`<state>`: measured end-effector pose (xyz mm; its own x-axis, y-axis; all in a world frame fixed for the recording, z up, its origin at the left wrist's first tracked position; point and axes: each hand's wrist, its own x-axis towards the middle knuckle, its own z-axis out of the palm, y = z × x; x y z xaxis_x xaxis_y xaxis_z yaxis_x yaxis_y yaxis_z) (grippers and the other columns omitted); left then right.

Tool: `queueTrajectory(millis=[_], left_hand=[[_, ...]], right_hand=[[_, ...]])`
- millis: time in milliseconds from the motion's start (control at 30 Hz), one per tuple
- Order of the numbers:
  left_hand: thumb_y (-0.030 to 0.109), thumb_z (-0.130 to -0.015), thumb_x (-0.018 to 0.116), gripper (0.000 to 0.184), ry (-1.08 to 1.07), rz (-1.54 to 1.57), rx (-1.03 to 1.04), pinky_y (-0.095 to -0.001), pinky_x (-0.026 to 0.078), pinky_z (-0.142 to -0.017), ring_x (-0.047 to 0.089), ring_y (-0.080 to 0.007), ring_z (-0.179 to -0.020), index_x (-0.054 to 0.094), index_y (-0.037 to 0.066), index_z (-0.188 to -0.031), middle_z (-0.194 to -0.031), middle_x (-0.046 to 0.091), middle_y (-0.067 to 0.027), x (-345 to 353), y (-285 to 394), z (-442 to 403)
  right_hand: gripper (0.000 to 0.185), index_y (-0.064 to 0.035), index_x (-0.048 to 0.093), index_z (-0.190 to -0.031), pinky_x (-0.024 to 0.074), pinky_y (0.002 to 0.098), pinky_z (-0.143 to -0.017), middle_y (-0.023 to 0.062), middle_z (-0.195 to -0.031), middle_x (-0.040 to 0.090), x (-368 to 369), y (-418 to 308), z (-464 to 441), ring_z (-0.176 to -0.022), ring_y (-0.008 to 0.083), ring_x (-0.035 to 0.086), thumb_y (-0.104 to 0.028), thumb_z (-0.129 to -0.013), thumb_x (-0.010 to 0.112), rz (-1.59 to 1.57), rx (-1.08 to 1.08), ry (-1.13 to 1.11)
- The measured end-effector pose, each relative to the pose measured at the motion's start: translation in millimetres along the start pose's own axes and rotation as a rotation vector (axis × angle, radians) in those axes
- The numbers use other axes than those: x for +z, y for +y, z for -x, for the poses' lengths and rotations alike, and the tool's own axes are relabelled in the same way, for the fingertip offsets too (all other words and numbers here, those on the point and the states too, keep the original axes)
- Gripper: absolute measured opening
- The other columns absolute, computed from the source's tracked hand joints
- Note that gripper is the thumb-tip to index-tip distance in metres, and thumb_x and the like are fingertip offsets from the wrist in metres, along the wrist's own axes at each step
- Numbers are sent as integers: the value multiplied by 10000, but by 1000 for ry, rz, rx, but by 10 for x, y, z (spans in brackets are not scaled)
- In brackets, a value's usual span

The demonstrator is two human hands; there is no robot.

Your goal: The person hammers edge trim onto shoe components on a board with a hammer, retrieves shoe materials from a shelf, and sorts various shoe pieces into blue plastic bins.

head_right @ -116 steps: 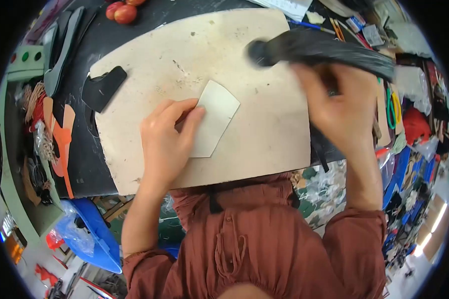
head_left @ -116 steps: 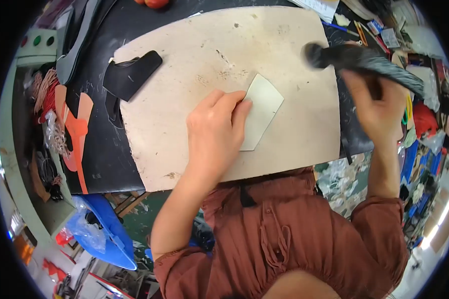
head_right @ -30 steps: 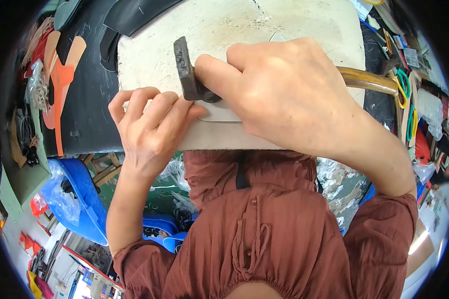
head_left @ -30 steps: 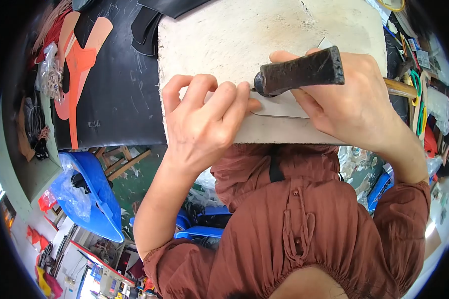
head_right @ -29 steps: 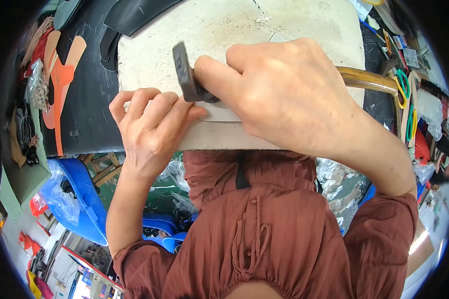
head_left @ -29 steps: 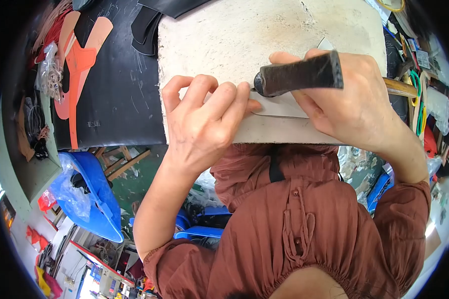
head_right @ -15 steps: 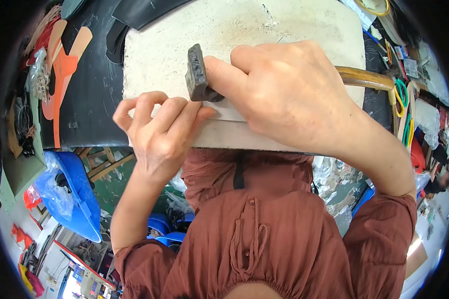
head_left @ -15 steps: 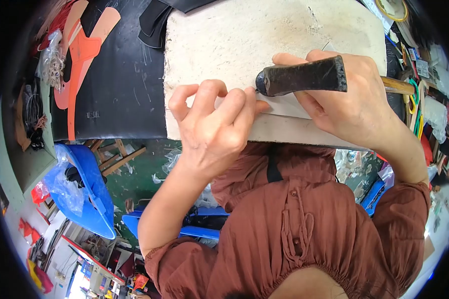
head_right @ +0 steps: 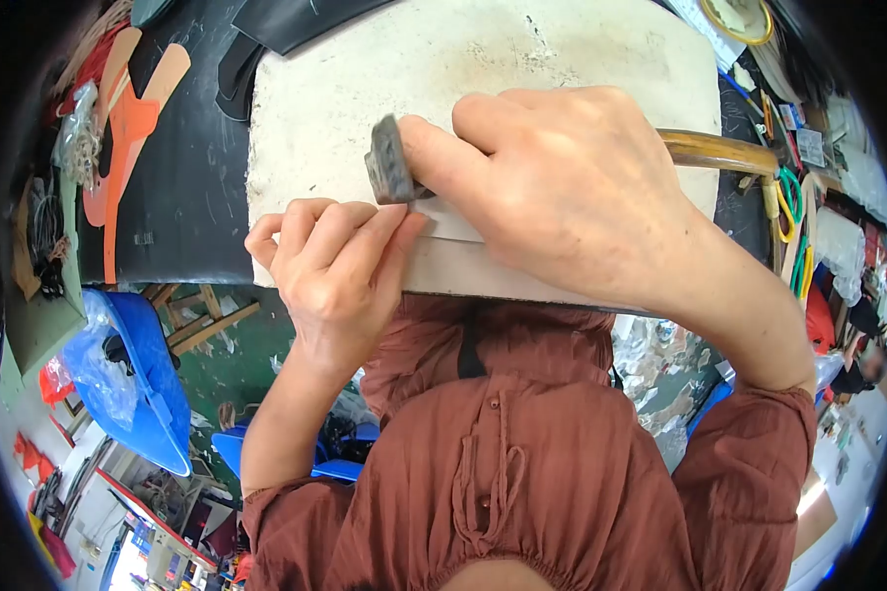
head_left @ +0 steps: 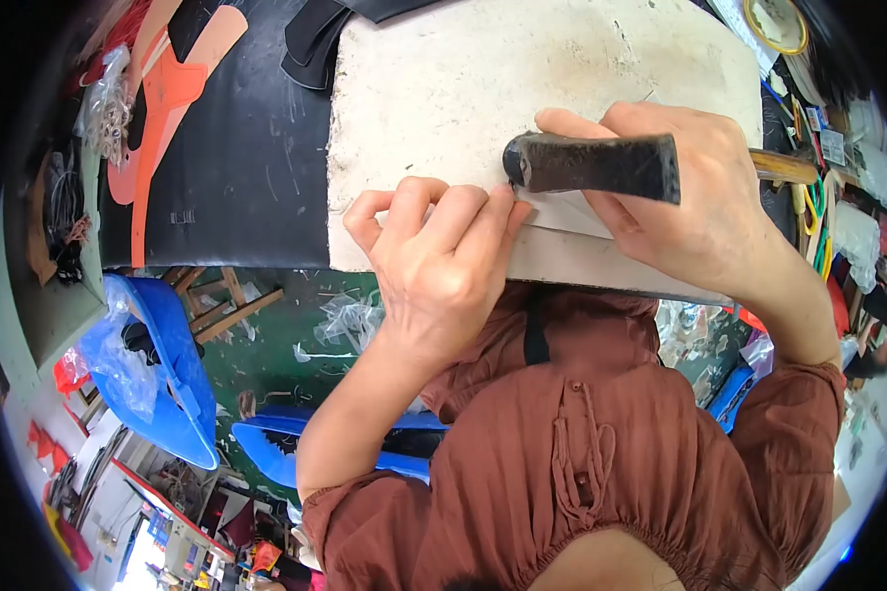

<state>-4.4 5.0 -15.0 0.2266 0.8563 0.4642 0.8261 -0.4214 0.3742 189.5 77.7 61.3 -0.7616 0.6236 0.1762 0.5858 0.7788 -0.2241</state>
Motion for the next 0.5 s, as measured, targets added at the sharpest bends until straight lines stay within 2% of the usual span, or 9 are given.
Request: queueTrajectory(millis=[67,167,267,367,500], left_hand=[[221,-719,835,179,-24,-23,-4,-376,312,-826,578,-158,-798,710,116,-794,-816,630,53,-35,28,-5],[202,-710,839,177,-42,-49,39,-375,311,-820,576,-157,-786,711,117,-798,-814,628,50,-67,0,-28],[178,-705,831,164,43,-132,74,-376,313,-823,577,-167,-781,697,119,-779,-810,624,46,-15,-18,37],[187,-708,830,165,46,-40,-20,-373,313,-823,577,-164,-772,694,121,-774,-810,621,51,38,75,92],[206,-733,800,195,17,-75,-22,-368,303,-817,542,-144,-728,724,94,-874,-747,530,45,-16,111,74]], right_hand=[[480,-78,707,-1152,425,363,-482,42,-646,469,-35,-53,-27,-544,226,546,0,-682,763,-49,30,57],[483,-76,704,-1154,425,360,-481,43,-647,476,-9,-54,-10,-546,225,549,2,-681,762,-51,9,16],[496,-72,691,-1178,425,358,-482,49,-659,486,31,-11,36,-550,228,551,-7,-690,755,-37,-9,-3],[517,-64,683,-1192,421,369,-490,54,-662,480,1,-2,14,-553,239,547,-15,-682,747,-19,-26,10],[550,-53,677,-1205,421,381,-509,58,-658,467,-40,-57,19,-563,253,544,-33,-659,732,-40,-33,-20]])
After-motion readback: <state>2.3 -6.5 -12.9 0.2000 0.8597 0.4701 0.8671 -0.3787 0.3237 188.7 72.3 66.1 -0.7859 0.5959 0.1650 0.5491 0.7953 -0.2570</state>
